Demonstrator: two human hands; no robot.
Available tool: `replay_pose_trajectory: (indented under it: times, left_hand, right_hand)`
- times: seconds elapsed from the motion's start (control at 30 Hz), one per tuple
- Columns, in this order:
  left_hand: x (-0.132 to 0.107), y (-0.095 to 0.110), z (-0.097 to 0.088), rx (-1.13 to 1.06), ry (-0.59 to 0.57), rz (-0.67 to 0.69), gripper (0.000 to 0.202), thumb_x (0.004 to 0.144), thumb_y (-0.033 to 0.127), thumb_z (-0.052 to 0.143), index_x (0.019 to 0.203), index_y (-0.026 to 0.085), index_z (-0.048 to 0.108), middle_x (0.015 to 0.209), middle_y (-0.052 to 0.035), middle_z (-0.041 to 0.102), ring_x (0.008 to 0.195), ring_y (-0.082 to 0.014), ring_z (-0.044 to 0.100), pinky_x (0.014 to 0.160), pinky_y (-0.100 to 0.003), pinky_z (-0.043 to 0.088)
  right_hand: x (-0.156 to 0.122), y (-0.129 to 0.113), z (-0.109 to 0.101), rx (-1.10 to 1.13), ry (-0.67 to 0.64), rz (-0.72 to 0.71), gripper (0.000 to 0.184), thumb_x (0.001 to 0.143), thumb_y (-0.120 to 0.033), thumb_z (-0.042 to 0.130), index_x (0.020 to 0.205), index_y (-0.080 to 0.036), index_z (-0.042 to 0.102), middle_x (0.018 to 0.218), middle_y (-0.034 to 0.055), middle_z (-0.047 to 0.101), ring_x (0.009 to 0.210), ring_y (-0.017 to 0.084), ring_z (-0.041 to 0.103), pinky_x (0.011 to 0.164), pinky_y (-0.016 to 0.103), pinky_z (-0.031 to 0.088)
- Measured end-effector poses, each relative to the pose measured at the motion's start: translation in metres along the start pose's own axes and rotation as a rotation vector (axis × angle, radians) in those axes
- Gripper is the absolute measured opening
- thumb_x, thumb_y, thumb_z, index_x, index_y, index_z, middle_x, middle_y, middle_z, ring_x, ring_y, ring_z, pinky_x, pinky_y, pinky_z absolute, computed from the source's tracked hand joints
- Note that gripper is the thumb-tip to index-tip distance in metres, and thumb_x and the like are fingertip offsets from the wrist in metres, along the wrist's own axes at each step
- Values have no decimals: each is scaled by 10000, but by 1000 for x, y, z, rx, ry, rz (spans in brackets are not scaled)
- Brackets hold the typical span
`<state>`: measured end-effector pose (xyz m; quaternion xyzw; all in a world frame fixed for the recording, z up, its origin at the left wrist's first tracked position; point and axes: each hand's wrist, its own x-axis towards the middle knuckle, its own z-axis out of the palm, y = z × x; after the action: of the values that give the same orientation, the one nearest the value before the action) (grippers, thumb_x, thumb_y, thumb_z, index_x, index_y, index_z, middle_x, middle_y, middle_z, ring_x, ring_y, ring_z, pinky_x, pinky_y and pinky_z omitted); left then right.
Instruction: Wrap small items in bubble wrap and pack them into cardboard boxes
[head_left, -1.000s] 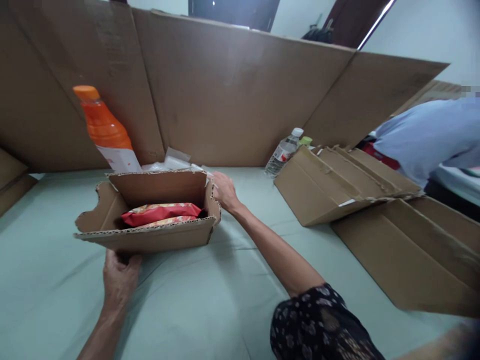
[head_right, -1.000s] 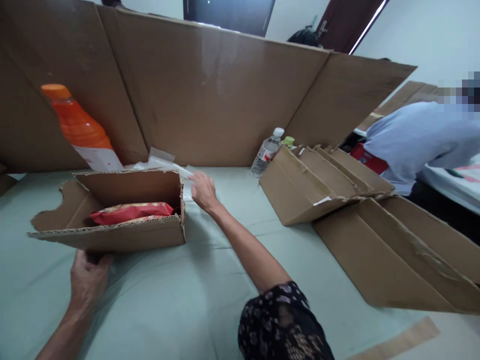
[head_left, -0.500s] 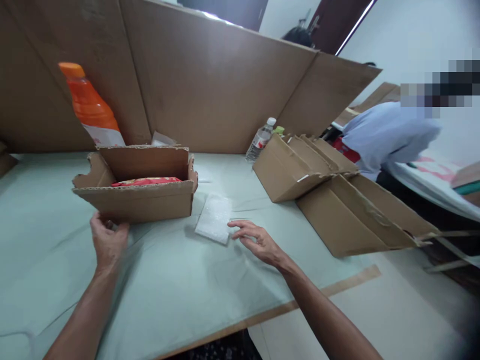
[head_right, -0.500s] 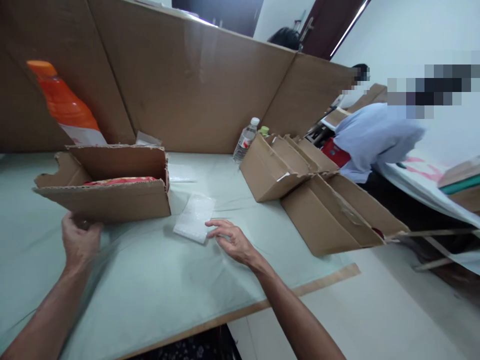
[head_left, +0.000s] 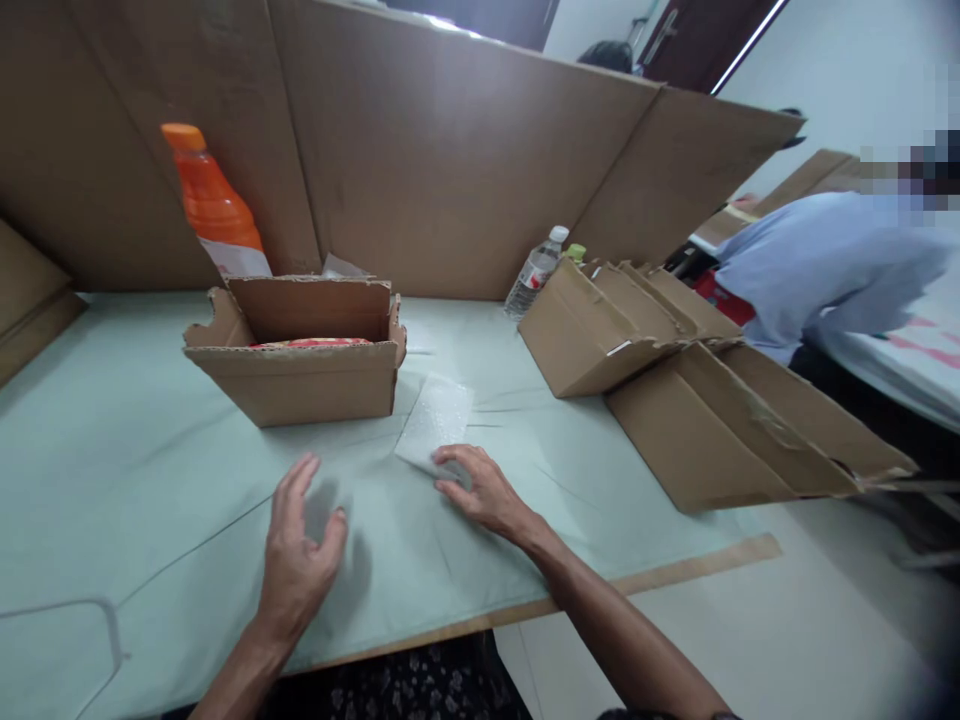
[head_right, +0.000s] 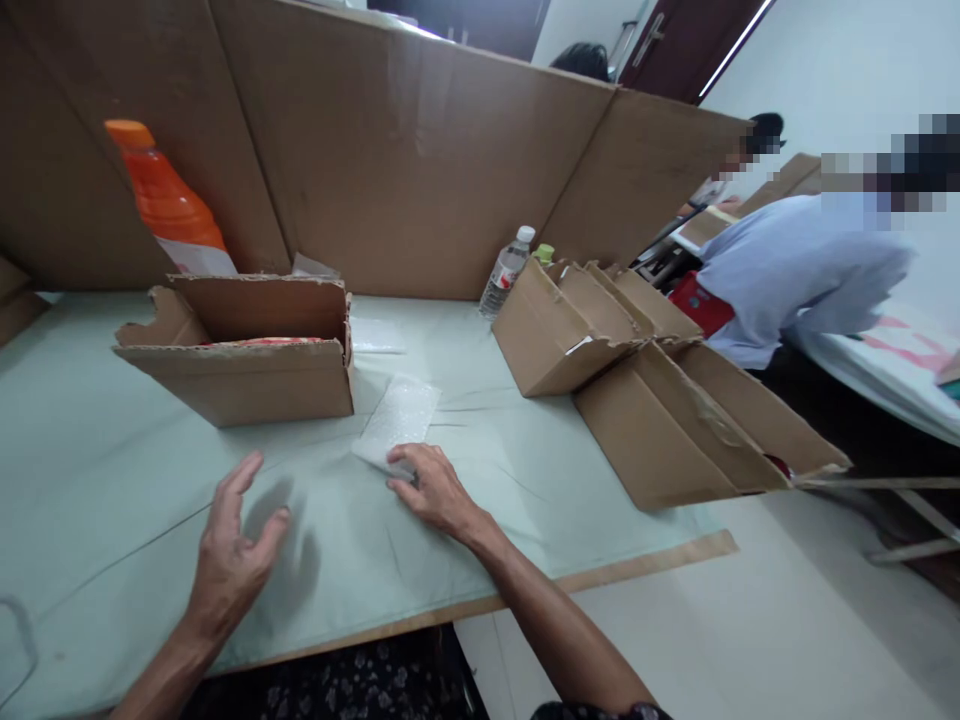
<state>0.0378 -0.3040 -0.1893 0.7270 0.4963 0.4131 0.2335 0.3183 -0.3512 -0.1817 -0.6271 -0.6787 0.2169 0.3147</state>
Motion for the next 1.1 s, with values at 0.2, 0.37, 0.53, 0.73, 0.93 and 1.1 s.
replay_pose_trajectory:
  times: [0.2,0.37,0.53,0.73,0.93,1.1]
  left_hand:
    - [5,5,29,-13,-181,253,682,884,192,556,1534,204,351,1461,-173,542,1353,-305,533,1091,-524,493]
    - [-2,8,31,-128,-435,265,644,881,179,540,1509,242,414,1273,-107,690,1181,-248,648,1007,-458,545]
    - [-17,9,23,-165,-552,12,473,889,250,520,1354,209,598,1022,-73,755,909,-213,709,852,-371,574]
    - [0,16,27,-84,-598,-122,531,870,274,537,1395,203,564,895,-20,738,734,-180,662,742,-311,529]
    - [11,16,42,38,-515,-38,549,869,240,566,1416,207,538,1059,-67,736,867,-207,684,821,-351,545]
    - [-1,17,22,-25,-343,293,507,896,248,604,1399,223,547,1345,-121,641,1266,-281,573,1072,-462,469]
  right_hand:
    - [-6,-7,6,0,-38,30,555,876,-118,631,1415,-228,558,1166,76,738,1079,224,676,991,403,502]
    - [-20,-27,16,60,-164,-93,382,897,-108,610,1257,-215,675,1144,73,754,1053,213,680,993,391,503]
    - [-40,-32,16,177,-100,-11,391,917,-164,620,1299,-242,642,1134,57,752,1000,197,703,901,339,548]
    - [-59,-43,12,-101,285,-192,268,945,-140,602,1190,-242,632,1056,64,721,1002,219,657,884,392,508]
    - [-56,-40,34,-334,65,-261,315,912,-165,639,1226,-195,634,1246,135,685,1138,300,606,925,469,489]
    - [-47,-33,37,-237,43,-131,269,959,-110,543,1164,-209,687,1102,106,753,1019,268,661,880,438,488]
